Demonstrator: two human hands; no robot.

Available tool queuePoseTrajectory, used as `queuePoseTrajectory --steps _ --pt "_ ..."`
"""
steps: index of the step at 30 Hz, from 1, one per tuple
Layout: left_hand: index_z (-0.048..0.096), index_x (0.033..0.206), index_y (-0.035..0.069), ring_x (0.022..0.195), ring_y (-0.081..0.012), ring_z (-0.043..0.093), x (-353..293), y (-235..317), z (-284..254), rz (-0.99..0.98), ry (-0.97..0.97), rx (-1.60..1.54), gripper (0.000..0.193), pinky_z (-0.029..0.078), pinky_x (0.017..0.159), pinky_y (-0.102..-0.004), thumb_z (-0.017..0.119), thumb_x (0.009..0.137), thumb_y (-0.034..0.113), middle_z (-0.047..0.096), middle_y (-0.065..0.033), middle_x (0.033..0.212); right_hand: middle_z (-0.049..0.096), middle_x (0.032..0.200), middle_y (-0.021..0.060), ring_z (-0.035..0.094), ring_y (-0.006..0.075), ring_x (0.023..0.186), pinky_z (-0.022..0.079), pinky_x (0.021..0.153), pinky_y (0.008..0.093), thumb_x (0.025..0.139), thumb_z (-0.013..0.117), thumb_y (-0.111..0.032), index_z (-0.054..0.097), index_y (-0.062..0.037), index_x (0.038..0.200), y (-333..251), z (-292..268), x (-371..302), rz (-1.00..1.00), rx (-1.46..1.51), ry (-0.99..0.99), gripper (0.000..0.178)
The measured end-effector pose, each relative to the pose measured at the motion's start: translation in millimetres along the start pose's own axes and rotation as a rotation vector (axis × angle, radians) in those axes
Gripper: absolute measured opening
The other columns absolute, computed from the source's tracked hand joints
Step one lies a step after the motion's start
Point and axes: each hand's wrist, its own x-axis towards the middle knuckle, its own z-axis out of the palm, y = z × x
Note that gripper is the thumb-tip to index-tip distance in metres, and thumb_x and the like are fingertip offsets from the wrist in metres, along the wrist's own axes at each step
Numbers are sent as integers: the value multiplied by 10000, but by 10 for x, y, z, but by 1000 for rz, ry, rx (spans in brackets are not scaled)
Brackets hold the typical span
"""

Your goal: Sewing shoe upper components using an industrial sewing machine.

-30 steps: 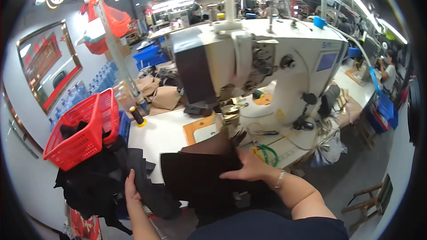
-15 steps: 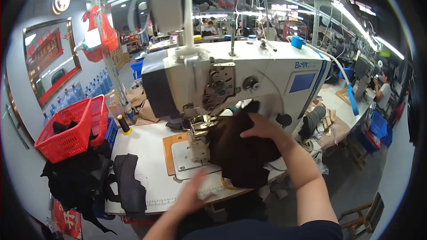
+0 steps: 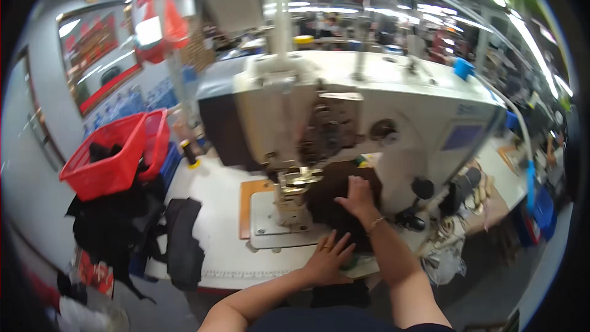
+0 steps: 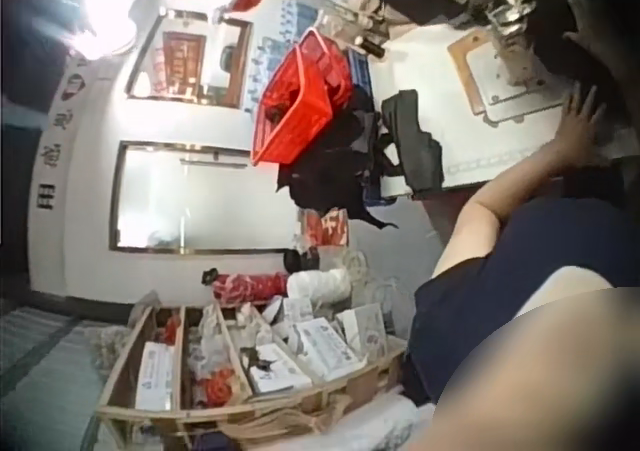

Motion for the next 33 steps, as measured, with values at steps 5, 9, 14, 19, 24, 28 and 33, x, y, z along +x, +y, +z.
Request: queuePoseTrajectory --steps 5,9,14,19,24,28,33 --pt "508 1222 104 1294 -396 317 -271 -357 -221 64 269 -267 586 296 1037 -510 722 723 324 407 -144 1371 496 1064 228 514 396 991 450 872 429 486 873 -318 463 9 1109 84 -152 275 132 22 -193 814" --pt "612 1072 82 1091 -288 547 -912 -1214 -688 -353 706 -276 328 435 935 -380 698 758 121 601 -118 1135 533 1043 209 544 366 938 471 810 403 584 822 -160 465 23 1162 144 -21 280 -23 139 58 703" --pt "643 1008 83 1055 -282 550 -1750 -2332 -1329 -890 521 155 267 444 888 -390 662 745 129 598 -92 1111 585 814 147 578 290 749 463 681 353 742 683 -54 610 2 937 -6 -447 159 -174 510 282 216" --pt "614 1135 194 1183 -278 456 -1871 -2837 -1351 -919 -156 275 427 358 981 -444 634 717 104 506 -101 1212 578 828 123 575 257 757 465 681 340 786 640 -50 590 -10 877 -118 -1294 -235 -13 442 179 112" --pt "700 757 166 851 -279 607 -1767 -2868 -1516 -662 9 347 146 495 751 -378 732 616 146 617 -83 859 565 859 138 555 328 818 455 694 401 815 621 -79 571 -40 900 -23 -1173 -194 -219 -84 563 106" --pt "687 747 95 765 -272 604 -1833 -2696 -1684 -459 476 200 89 483 676 -364 705 660 81 609 -98 737 585 760 138 565 328 651 459 577 382 836 606 -85 566 -33 900 -305 -1389 -260 -129 151 704 92" --pt "677 871 41 694 -210 567 -2040 -1903 -2490 -275 845 116 166 446 623 -286 661 725 -37 559 -83 752 628 741 127 610 235 628 467 584 291 800 633 -41 613 9 879 -621 -2030 -668 -70 456 363 95"
